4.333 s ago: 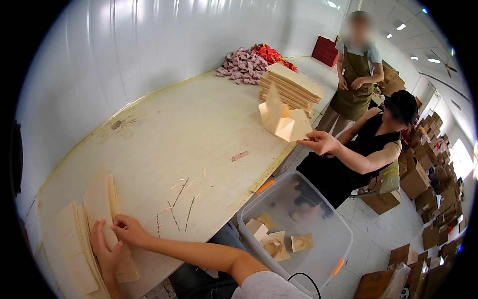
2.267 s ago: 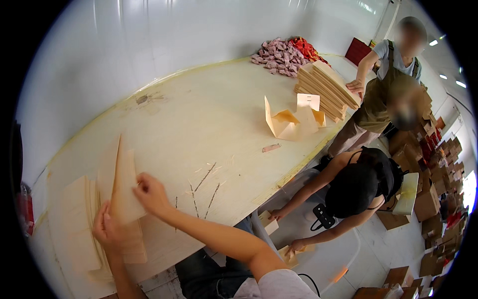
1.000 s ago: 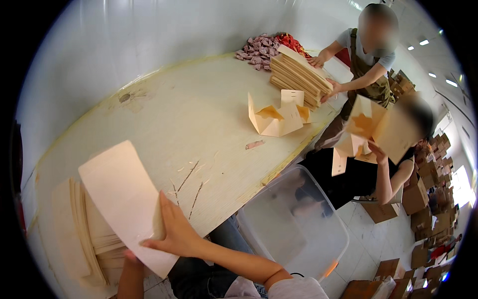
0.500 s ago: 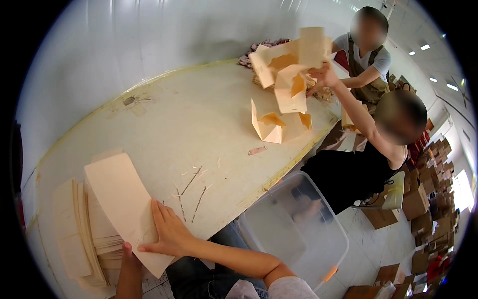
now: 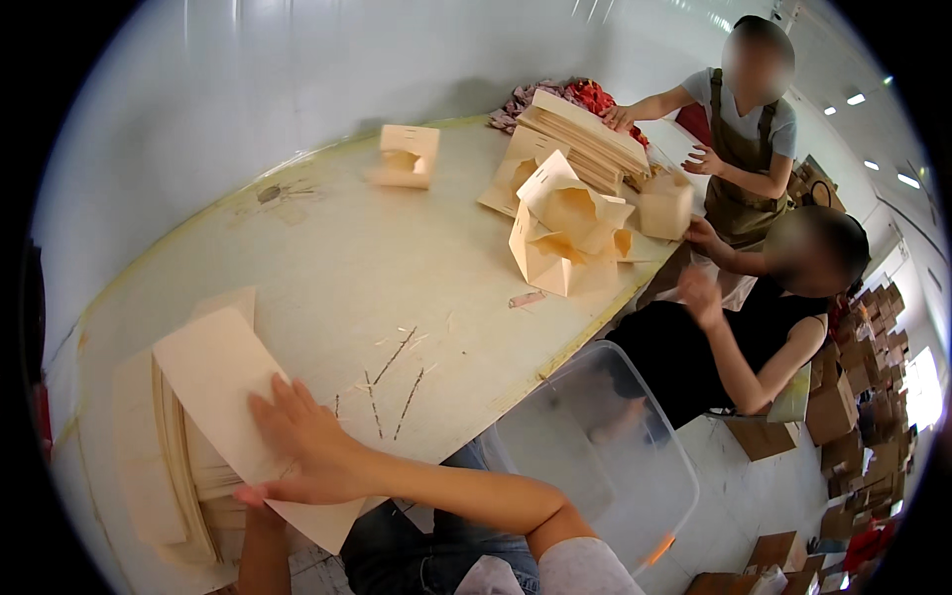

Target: The person folds flat, pre-cut cardboard sheets into small open-top boxes by hand. They repeatedly pick a sheet, fold along scored lines, and tuck flaps to form the box, then place the finished unit into a clear bin. Other people in the background perform similar folding tasks.

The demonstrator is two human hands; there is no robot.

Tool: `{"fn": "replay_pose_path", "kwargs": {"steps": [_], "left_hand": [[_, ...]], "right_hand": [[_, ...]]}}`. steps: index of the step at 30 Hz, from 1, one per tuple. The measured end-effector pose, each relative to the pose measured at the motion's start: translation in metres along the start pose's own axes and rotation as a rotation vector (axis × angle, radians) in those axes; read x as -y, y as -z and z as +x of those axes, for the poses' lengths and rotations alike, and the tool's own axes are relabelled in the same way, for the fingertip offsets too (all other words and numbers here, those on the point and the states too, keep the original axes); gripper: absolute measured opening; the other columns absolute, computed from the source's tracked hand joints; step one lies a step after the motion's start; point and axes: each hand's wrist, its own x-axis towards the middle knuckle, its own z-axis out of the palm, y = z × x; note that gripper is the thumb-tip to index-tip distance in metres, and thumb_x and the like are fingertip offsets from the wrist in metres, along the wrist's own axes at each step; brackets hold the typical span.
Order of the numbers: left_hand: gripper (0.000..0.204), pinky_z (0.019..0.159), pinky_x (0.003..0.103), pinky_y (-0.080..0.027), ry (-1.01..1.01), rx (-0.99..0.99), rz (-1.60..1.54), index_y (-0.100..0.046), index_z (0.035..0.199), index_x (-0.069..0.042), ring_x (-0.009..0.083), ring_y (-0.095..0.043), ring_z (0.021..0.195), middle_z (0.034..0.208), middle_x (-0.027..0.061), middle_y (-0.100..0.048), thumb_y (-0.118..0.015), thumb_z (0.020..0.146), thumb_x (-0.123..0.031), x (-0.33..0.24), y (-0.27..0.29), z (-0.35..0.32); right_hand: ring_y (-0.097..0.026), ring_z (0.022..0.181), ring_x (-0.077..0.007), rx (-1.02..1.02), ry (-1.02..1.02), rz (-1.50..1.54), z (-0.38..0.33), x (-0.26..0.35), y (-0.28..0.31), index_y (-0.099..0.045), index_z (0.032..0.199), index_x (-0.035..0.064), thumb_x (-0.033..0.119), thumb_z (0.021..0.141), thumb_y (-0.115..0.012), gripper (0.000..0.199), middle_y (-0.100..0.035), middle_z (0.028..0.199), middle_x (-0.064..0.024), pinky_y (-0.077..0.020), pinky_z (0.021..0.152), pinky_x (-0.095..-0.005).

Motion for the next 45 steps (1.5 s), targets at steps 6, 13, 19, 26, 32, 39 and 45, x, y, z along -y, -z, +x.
{"fn": "replay_pose_path", "kwargs": {"steps": [6, 13, 19, 26, 32, 39, 45], "left_hand": [[0.108, 0.083, 0.029, -0.044, -0.085, -0.025, 0.026, -0.024, 0.14, 0.001, 0.0156, -0.052, 0.096, 0.122, 0.0087, -0.05, -0.076, 0.064, -0.056, 0.0, -0.017, 0.007], [0.108, 0.074, 0.024, -0.045, -0.118, -0.092, 0.278, -0.021, 0.141, 0.001, 0.0112, -0.055, 0.081, 0.116, 0.0076, -0.053, -0.075, 0.066, -0.055, 0.0, 0.005, 0.016], [0.084, 0.052, 0.026, -0.042, -0.166, -0.249, -0.107, -0.007, 0.147, -0.022, 0.0101, -0.048, 0.056, 0.101, 0.0043, -0.057, -0.063, 0.085, -0.035, 0.01, 0.011, 0.026], [0.091, 0.052, 0.019, -0.037, -0.187, -0.185, 0.061, -0.004, 0.147, -0.021, 0.0049, -0.044, 0.061, 0.089, -0.0012, -0.048, -0.068, 0.082, -0.017, -0.001, 0.0, 0.018], [0.101, 0.064, 0.022, -0.044, -0.306, -0.112, 0.024, -0.007, 0.147, -0.011, 0.0075, -0.051, 0.077, 0.096, -0.0008, -0.048, -0.074, 0.071, -0.011, -0.005, 0.003, 0.018], [0.104, 0.099, 0.035, -0.038, -0.453, -0.332, 0.375, -0.008, 0.146, -0.005, 0.0252, -0.045, 0.118, 0.129, 0.0124, -0.043, -0.073, 0.064, -0.002, 0.002, -0.006, 0.022], [0.097, 0.102, 0.037, -0.035, -0.549, -0.548, 0.833, -0.02, 0.142, 0.0, 0.0282, -0.042, 0.123, 0.136, 0.0173, -0.039, -0.073, 0.06, 0.003, 0.016, -0.004, 0.02]], "right_hand": [[-0.026, 0.127, -0.0519, 0.041, 0.146, -0.096, -0.009, 0.022, -0.006, -0.019, 0.141, -0.001, 0.01, 0.07, -0.067, 0.086, -0.026, 0.136, -0.0356, -0.0298, 0.103, -0.0489], [-0.056, 0.09, -0.0439, 0.021, 0.144, 0.08, -0.038, 0.019, 0.015, -0.019, 0.142, 0.0024, -0.008, 0.07, -0.052, 0.08, -0.053, 0.113, -0.0261, -0.0483, 0.072, -0.0438], [-0.058, 0.078, -0.0426, -0.093, 0.207, 0.052, -0.048, 0.02, 0.0, -0.018, 0.142, 0.0002, -0.01, 0.068, -0.05, 0.081, -0.055, 0.101, -0.0259, -0.0481, 0.064, -0.0438], [-0.057, 0.068, -0.041, -0.094, 0.228, 0.083, -0.039, 0.014, 0.001, -0.012, 0.144, 0.003, -0.007, 0.074, -0.05, 0.08, -0.057, 0.092, -0.0233, -0.047, 0.058, -0.0426], [-0.057, 0.067, -0.0433, -0.087, 0.167, 0.266, -0.033, -0.004, 0.007, -0.008, 0.144, 0.0045, 0.003, 0.087, -0.049, 0.07, -0.059, 0.088, -0.024, -0.0464, 0.06, -0.0441], [-0.057, 0.09, -0.0427, -0.23, -0.081, 0.199, -0.037, -0.012, 0.015, -0.018, 0.141, 0.0058, 0.013, 0.088, -0.054, 0.065, -0.057, 0.106, -0.026, -0.0469, 0.073, -0.042], [-0.041, 0.126, -0.0278, -0.436, 0.282, -0.816, -0.035, -0.025, 0.016, -0.054, 0.119, 0.0082, 0.027, 0.078, -0.066, 0.047, -0.047, 0.13, -0.0167, -0.034, 0.096, -0.0538]]}}
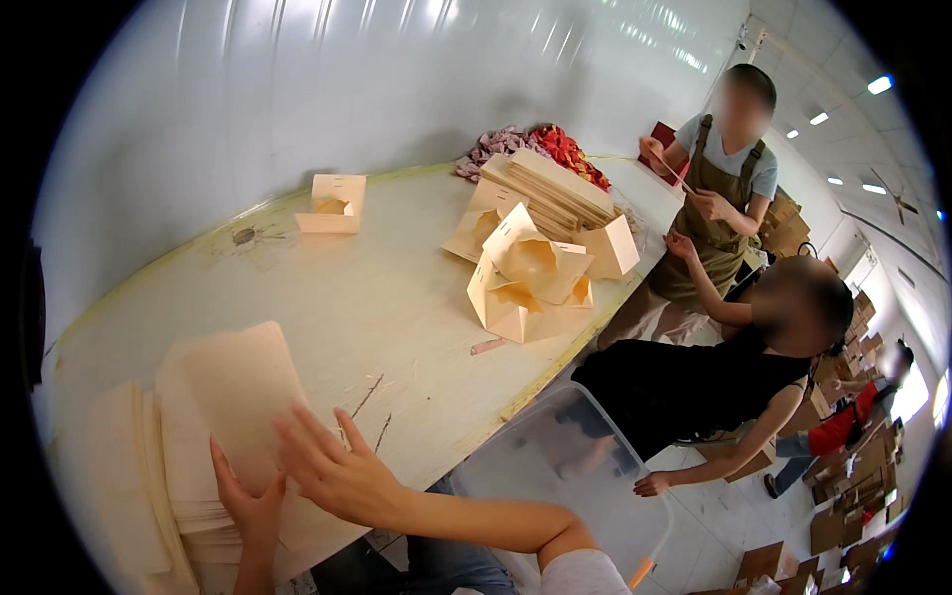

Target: The person folds flat, pre-cut cardboard sheets into small open-top boxes by hand. They repeatedly pick a sheet, fold along scored lines, and tuck flaps to form the box, then place the finished unit into a clear bin. Other people in the background perform similar folding tasks.

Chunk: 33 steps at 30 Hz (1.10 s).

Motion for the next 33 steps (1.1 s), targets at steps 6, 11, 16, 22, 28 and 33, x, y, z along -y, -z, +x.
{"fn": "replay_pose_path", "kwargs": {"steps": [6, 11, 16, 22, 28, 33], "left_hand": [[0.086, 0.099, 0.036, -0.039, -0.061, 0.022, 0.126, -0.031, 0.137, 0.005, 0.0275, -0.046, 0.12, 0.131, 0.0192, -0.045, -0.073, 0.062, 0.003, 0.002, 0.001, 0.001], [0.081, 0.093, 0.031, -0.044, 0.09, 0.118, -0.149, -0.031, 0.136, 0.008, 0.0229, -0.052, 0.113, 0.125, 0.0183, -0.051, -0.071, 0.066, 0.005, -0.009, 0.001, 0.004], [0.08, 0.092, 0.032, -0.045, 0.068, 0.101, -0.095, -0.03, 0.136, 0.009, 0.0216, -0.053, 0.111, 0.124, 0.0184, -0.051, -0.071, 0.067, 0.004, -0.009, 0.0, 0.007], [0.081, 0.094, 0.033, -0.043, -0.056, 0.105, 0.176, -0.031, 0.136, 0.008, 0.0212, -0.05, 0.116, 0.128, 0.0184, -0.049, -0.072, 0.066, 0.002, -0.003, 0.0, 0.005], [0.073, 0.088, 0.03, -0.047, 0.08, 0.044, -0.324, -0.031, 0.137, 0.005, 0.0214, -0.055, 0.106, 0.13, 0.0196, -0.047, -0.067, 0.075, -0.008, -0.005, 0.006, 0.008], [0.061, 0.035, 0.026, -0.045, 0.209, 0.315, -0.903, -0.025, 0.142, -0.005, 0.0155, -0.06, 0.067, 0.132, 0.0243, -0.043, -0.049, 0.093, -0.032, 0.009, 0.027, 0.022]], "right_hand": [[-0.029, 0.133, -0.0287, 0.117, 0.234, 0.217, 0.004, -0.021, -0.019, -0.058, 0.111, 0.0061, 0.033, 0.076, -0.067, 0.045, -0.04, 0.135, -0.0139, -0.0255, 0.101, -0.0586], [-0.023, 0.136, -0.0291, 0.2, 0.278, 0.314, 0.01, -0.035, -0.015, -0.057, 0.11, 0.006, 0.032, 0.077, -0.066, 0.042, -0.039, 0.135, -0.0146, -0.0239, 0.102, -0.0589], [-0.025, 0.135, -0.0292, 0.153, 0.237, 0.31, 0.01, -0.031, -0.02, -0.058, 0.104, 0.0064, 0.03, 0.078, -0.066, 0.036, -0.039, 0.135, -0.0146, -0.0248, 0.102, -0.0585], [-0.034, 0.129, -0.0294, 0.044, 0.218, 0.321, 0.005, -0.032, -0.032, -0.058, 0.1, 0.0076, 0.022, 0.077, -0.067, 0.029, -0.045, 0.131, -0.0134, -0.0299, 0.098, -0.057], [-0.059, 0.084, -0.0253, -0.198, -0.426, 0.194, -0.051, -0.007, 0.018, -0.055, 0.108, 0.0035, 0.02, 0.071, -0.073, 0.044, -0.059, 0.092, -0.0095, -0.046, 0.072, -0.0358], [-0.058, 0.049, -0.0232, 0.346, -0.983, 0.56, -0.103, 0.033, 0.035, -0.025, 0.134, -0.0034, 0.038, 0.082, -0.064, 0.077, -0.058, 0.058, -0.0061, -0.044, 0.046, -0.0321]]}}
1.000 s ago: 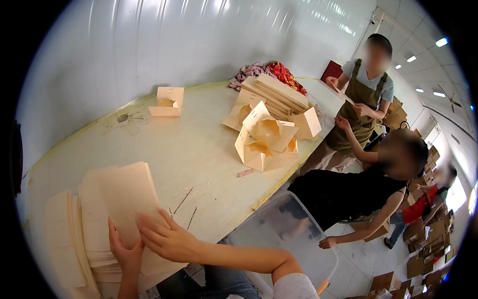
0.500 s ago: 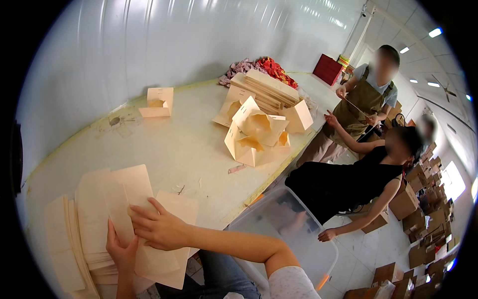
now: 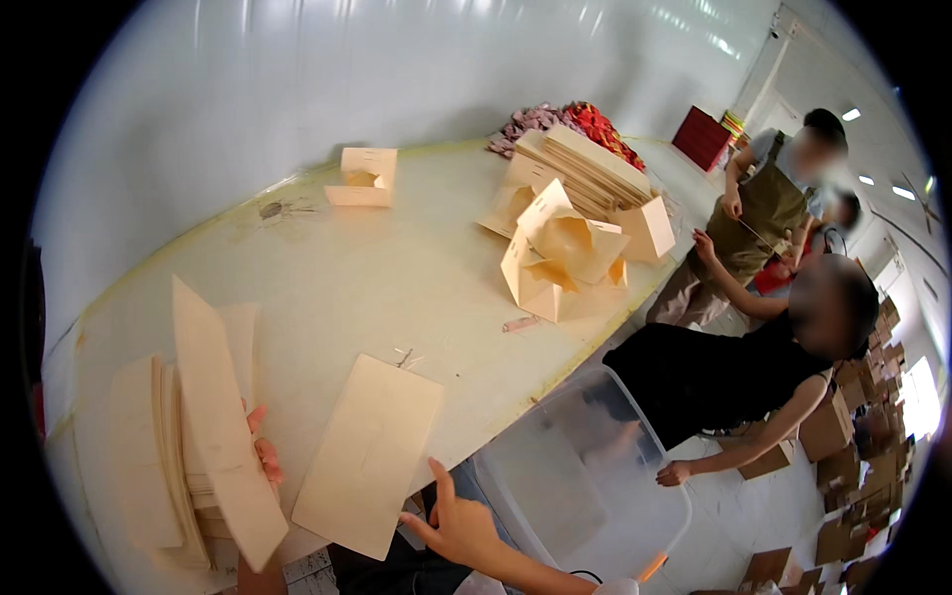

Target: The person folds flat, pre-cut cardboard sheets into small open-top boxes by hand. They repeatedly pick a sheet, fold along scored lines, and tuck flaps to form the box, then place the finished unit into a clear bin. Other people in the background perform similar folding tasks.

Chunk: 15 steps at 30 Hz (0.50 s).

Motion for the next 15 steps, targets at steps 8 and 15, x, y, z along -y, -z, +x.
{"fn": "replay_pose_path", "kwargs": {"steps": [8, 15], "left_hand": [[0.084, 0.083, 0.058, -0.045, 0.587, 0.634, -0.721, -0.001, 0.146, -0.007, 0.0489, -0.051, 0.101, 0.117, 0.0356, -0.044, -0.038, 0.09, -0.056, -0.019, 0.047, 0.027], [0.069, 0.097, 0.058, -0.039, 0.225, 0.331, -0.598, -0.009, 0.147, -0.014, 0.043, -0.042, 0.12, 0.129, 0.0214, -0.043, -0.032, 0.094, -0.052, -0.091, 0.043, -0.046]], "right_hand": [[-0.062, 0.055, -0.0164, 0.084, -0.027, 0.445, 0.003, 0.001, -0.049, -0.014, 0.139, -0.002, 0.016, 0.081, -0.069, 0.081, -0.064, 0.066, -0.0099, -0.0473, 0.05, -0.0263], [-0.066, 0.064, -0.0203, 0.216, -0.14, 0.751, 0.006, 0.005, -0.056, -0.009, 0.141, 0.0114, 0.003, 0.088, -0.055, 0.071, -0.065, 0.075, -0.0138, -0.0532, 0.053, -0.026]]}}
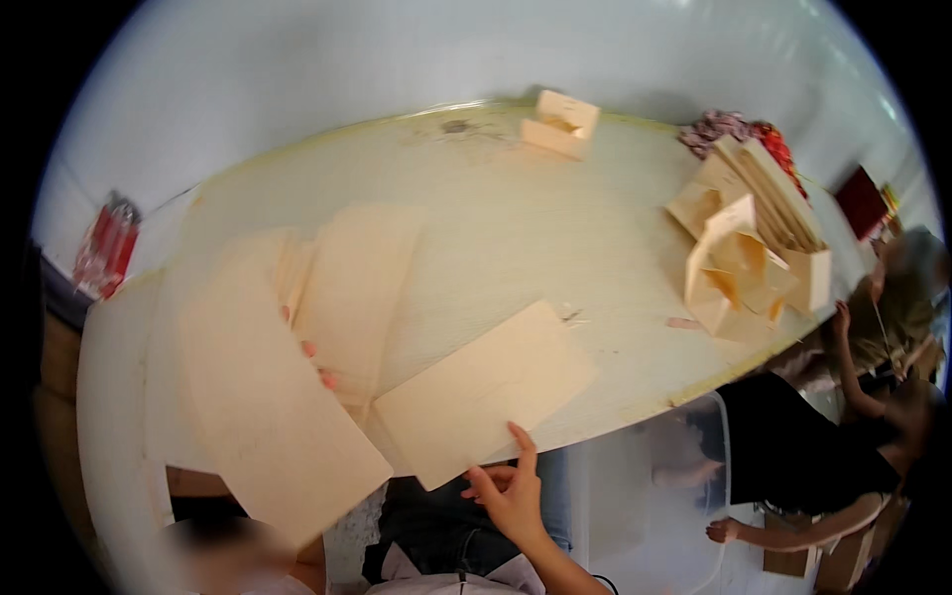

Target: The person folds flat, pre-cut cardboard sheets into small open-top boxes by hand. They repeatedly pick a sheet, fold along scored lines, and tuck flaps to form the box, then place the finished unit into a clear bin. Other people in the background perform similar folding tasks.

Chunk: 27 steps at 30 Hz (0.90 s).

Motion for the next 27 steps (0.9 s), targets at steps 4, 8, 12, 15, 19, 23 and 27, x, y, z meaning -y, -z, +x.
{"fn": "replay_pose_path", "kwargs": {"steps": [4, 8, 12, 15, 19, 23, 27], "left_hand": [[0.06, 0.101, 0.059, -0.034, -0.269, 0.082, 0.203, -0.01, 0.147, -0.015, 0.0402, -0.04, 0.123, 0.127, 0.0165, -0.046, -0.028, 0.097, -0.043, -0.005, 0.004, -0.043], [0.052, 0.104, 0.057, -0.031, -0.376, -0.097, 0.483, -0.015, 0.146, -0.015, 0.0362, -0.044, 0.12, 0.119, 0.0132, -0.051, -0.026, 0.099, -0.034, 0.003, 0.003, -0.099], [0.046, 0.106, 0.054, -0.029, -0.297, -0.173, 0.546, -0.028, 0.14, -0.009, 0.0358, -0.049, 0.115, 0.114, 0.0131, -0.055, -0.027, 0.099, -0.031, -0.004, -0.012, -0.118], [0.045, 0.107, 0.054, -0.027, -0.282, -0.312, 0.432, -0.037, 0.134, -0.006, 0.0379, -0.05, 0.114, 0.112, 0.0146, -0.056, -0.029, 0.099, -0.032, 0.0, -0.029, -0.108], [0.051, 0.099, 0.056, -0.037, -0.548, -0.435, 0.454, -0.04, 0.13, 0.0, 0.0433, -0.051, 0.111, 0.107, 0.0196, -0.058, -0.035, 0.096, -0.038, 0.036, -0.033, -0.083], [0.055, 0.086, 0.052, -0.049, -0.231, -0.241, 0.414, -0.039, 0.129, 0.004, 0.0429, -0.055, 0.105, 0.106, 0.0188, -0.058, -0.038, 0.095, -0.04, 0.032, -0.03, -0.062], [0.053, 0.069, 0.041, -0.054, -0.31, -0.22, 0.501, -0.044, 0.124, 0.005, 0.0352, -0.061, 0.088, 0.096, 0.0134, -0.059, -0.046, 0.092, -0.038, 0.053, -0.027, -0.018]], "right_hand": [[-0.066, 0.064, -0.024, 0.032, -0.053, 0.211, -0.001, -0.005, -0.015, -0.005, 0.14, 0.0131, -0.004, 0.086, -0.053, 0.074, -0.064, 0.083, -0.0188, -0.0549, 0.056, -0.0291], [-0.064, 0.07, -0.0197, -0.025, 0.116, 0.154, -0.007, -0.009, -0.026, -0.017, 0.137, 0.0096, -0.009, 0.082, -0.054, 0.068, -0.063, 0.084, -0.0158, -0.0526, 0.066, -0.0273], [-0.059, 0.071, -0.0102, 0.05, 0.588, -0.094, -0.011, 0.016, -0.012, -0.04, 0.124, 0.0016, -0.013, 0.081, -0.054, 0.047, -0.06, 0.087, -0.0113, -0.0464, 0.061, -0.0205], [-0.049, 0.068, -0.0043, 0.19, 0.381, -0.042, 0.014, 0.052, -0.003, -0.048, 0.118, 0.0001, -0.009, 0.083, -0.053, 0.036, -0.051, 0.079, -0.0017, -0.0419, 0.062, -0.0188], [-0.046, 0.068, -0.0025, 0.422, 0.308, -0.057, 0.08, 0.08, -0.035, -0.049, 0.118, 0.0029, -0.002, 0.084, -0.054, 0.035, -0.05, 0.08, 0.0014, -0.039, 0.057, -0.0207], [-0.052, 0.06, -0.0091, 0.387, 0.352, -0.55, 0.098, 0.09, -0.059, -0.053, 0.112, 0.0055, 0.004, 0.083, -0.06, 0.03, -0.056, 0.077, -0.0048, -0.0403, 0.051, -0.0241], [-0.056, 0.061, -0.0219, 0.142, 0.856, -0.582, 0.043, 0.107, -0.025, -0.056, 0.108, 0.0074, 0.022, 0.078, -0.069, 0.035, -0.058, 0.081, -0.0095, -0.0427, 0.05, -0.0321]]}}
